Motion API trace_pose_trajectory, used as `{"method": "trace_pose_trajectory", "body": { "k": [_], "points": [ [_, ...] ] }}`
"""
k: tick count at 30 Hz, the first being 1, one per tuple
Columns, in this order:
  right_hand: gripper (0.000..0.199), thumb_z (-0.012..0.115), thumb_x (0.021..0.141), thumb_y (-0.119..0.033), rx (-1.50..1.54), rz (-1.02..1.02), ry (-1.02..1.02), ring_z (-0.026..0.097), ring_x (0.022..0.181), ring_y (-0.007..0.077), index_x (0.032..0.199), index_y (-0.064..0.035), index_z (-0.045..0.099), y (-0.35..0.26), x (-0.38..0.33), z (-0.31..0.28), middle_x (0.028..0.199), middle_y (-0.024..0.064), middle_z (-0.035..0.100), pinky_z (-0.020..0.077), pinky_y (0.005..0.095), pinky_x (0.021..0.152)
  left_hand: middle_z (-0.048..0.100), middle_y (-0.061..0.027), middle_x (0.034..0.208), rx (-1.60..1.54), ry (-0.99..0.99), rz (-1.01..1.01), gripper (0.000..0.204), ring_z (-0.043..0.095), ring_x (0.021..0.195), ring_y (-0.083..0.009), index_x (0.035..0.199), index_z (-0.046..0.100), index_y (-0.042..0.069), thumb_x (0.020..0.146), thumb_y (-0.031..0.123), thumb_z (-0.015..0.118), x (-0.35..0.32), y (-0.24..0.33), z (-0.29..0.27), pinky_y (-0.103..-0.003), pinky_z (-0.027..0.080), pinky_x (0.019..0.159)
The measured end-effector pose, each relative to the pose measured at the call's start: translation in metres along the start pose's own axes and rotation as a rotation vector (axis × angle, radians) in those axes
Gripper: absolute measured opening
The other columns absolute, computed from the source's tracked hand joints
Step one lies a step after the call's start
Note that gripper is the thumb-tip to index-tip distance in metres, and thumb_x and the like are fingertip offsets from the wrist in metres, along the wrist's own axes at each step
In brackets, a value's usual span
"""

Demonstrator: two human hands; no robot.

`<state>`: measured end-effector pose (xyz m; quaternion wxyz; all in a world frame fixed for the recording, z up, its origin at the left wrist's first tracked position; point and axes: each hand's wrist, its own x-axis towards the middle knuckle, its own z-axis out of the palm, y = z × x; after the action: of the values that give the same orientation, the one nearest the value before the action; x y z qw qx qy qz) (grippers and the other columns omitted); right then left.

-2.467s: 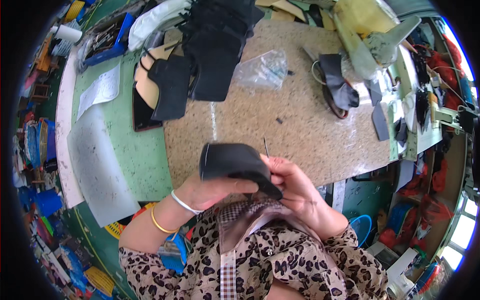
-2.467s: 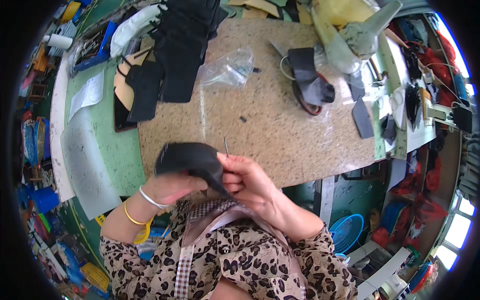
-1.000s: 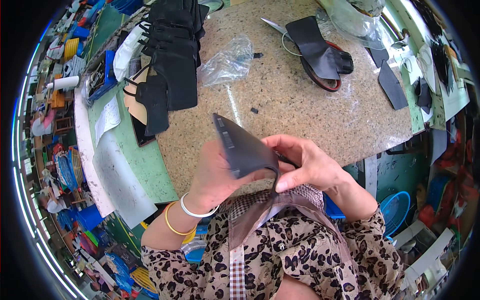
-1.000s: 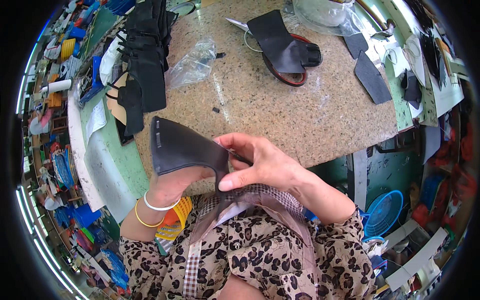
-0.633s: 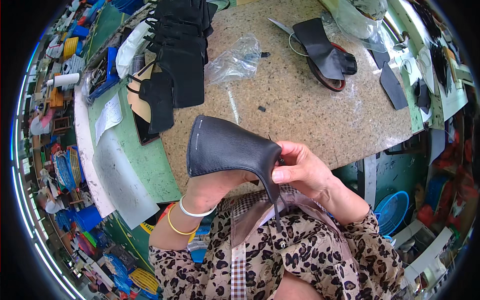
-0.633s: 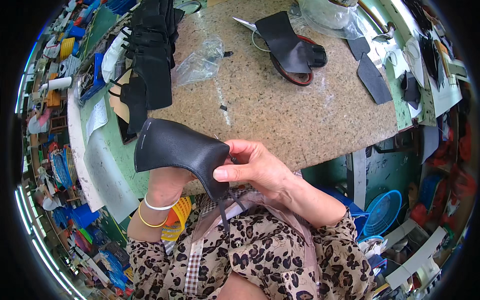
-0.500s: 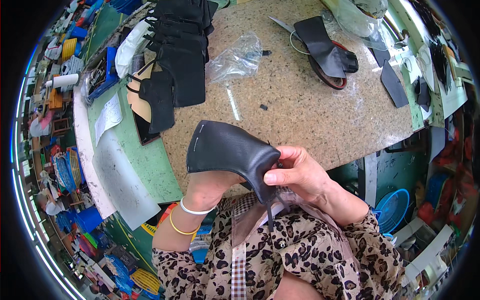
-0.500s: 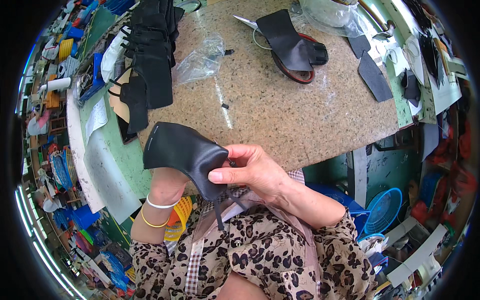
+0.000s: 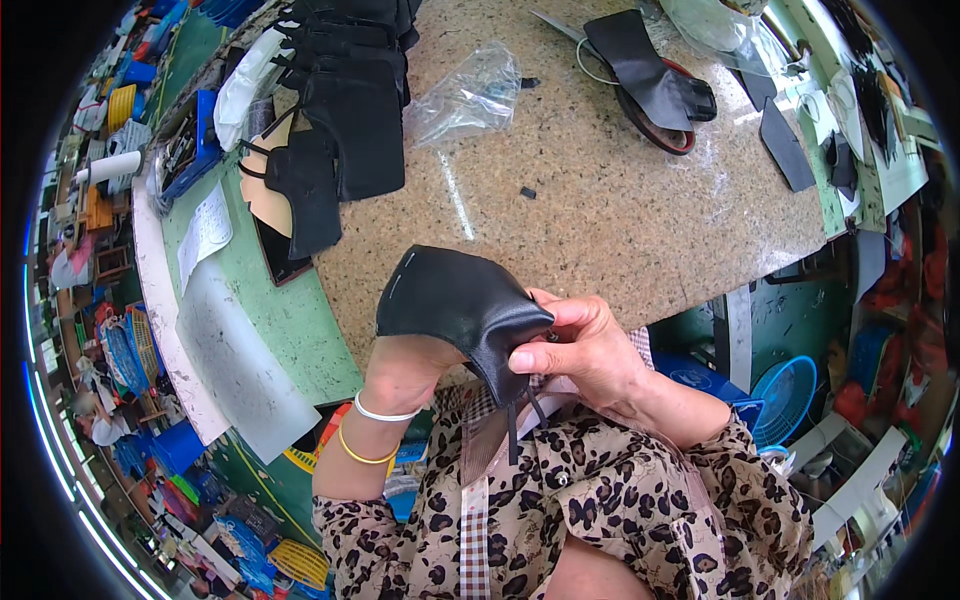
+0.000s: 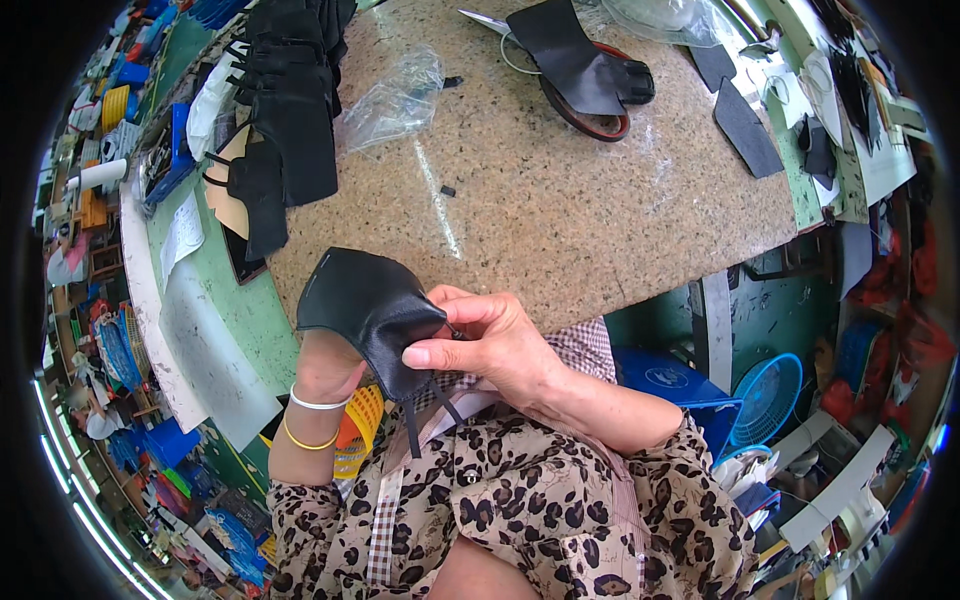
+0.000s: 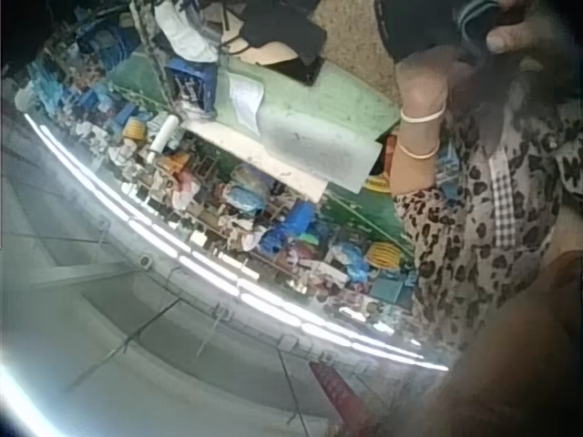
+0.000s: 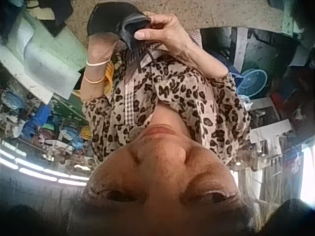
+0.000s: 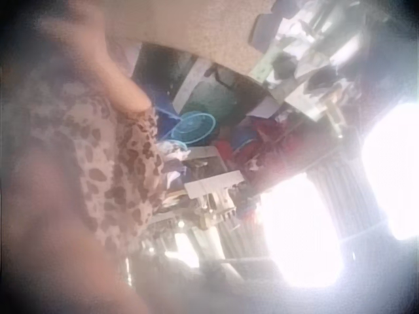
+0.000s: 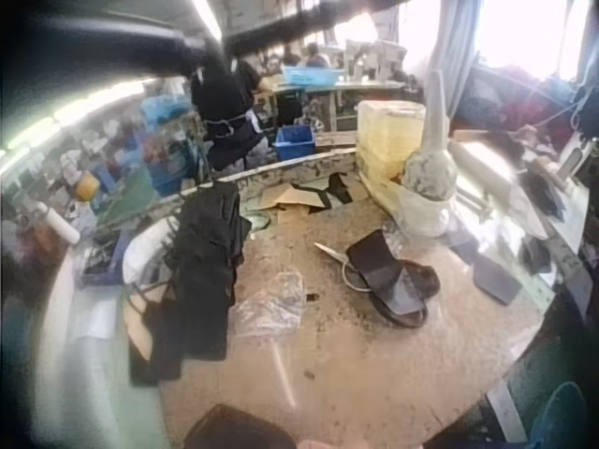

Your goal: The person processes shoe upper components by folding and pressing the leather pieces together by hand and using a small pointed tool to shape and tuck the edges.

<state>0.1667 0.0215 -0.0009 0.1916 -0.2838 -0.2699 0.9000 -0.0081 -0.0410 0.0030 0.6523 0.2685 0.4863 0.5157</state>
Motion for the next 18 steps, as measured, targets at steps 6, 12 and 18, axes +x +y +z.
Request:
{"method": "trace_pose_trajectory", "body": {
  "k": [6, 12, 18],
  "points": [
    [0.018, 0.071, 0.074, -0.002, 0.111, 0.131, 0.031, 0.056, 0.078, 0.0075, 0.092, -0.0035, 0.067, -0.006, 0.000, 0.003, 0.090, -0.0004, 0.062, 0.0454, 0.0205, 0.073, 0.058, -0.0100, 0.112, 0.048, 0.007, -0.020, 0.046, 0.058, 0.099, -0.0187, 0.117, 0.049, 0.001, 0.077, 0.012, 0.068, -0.002, 0.000, 0.001, -0.032, 0.046, 0.088],
    [0.019, 0.067, 0.079, -0.006, 0.361, 0.187, -0.019, 0.051, 0.068, 0.0034, 0.097, -0.0049, 0.063, -0.002, -0.002, -0.006, 0.086, -0.0008, 0.062, 0.0388, 0.0162, 0.056, 0.062, -0.0035, 0.097, -0.142, 0.130, -0.027, 0.044, 0.059, 0.089, -0.0125, 0.105, 0.056, 0.002, 0.067, 0.006, 0.078, -0.009, -0.001, 0.009, -0.026, 0.048, 0.079],
    [0.018, 0.064, 0.083, -0.010, 0.536, 0.267, -0.018, 0.043, 0.063, 0.0004, 0.100, -0.0065, 0.060, 0.008, -0.001, -0.011, 0.089, -0.0009, 0.060, 0.0279, 0.0140, 0.047, 0.061, -0.0056, 0.103, -0.257, 0.040, -0.016, 0.044, 0.059, 0.094, -0.0144, 0.109, 0.055, 0.002, 0.070, 0.001, 0.074, 0.000, -0.001, 0.011, -0.028, 0.047, 0.085]
  ]
}}
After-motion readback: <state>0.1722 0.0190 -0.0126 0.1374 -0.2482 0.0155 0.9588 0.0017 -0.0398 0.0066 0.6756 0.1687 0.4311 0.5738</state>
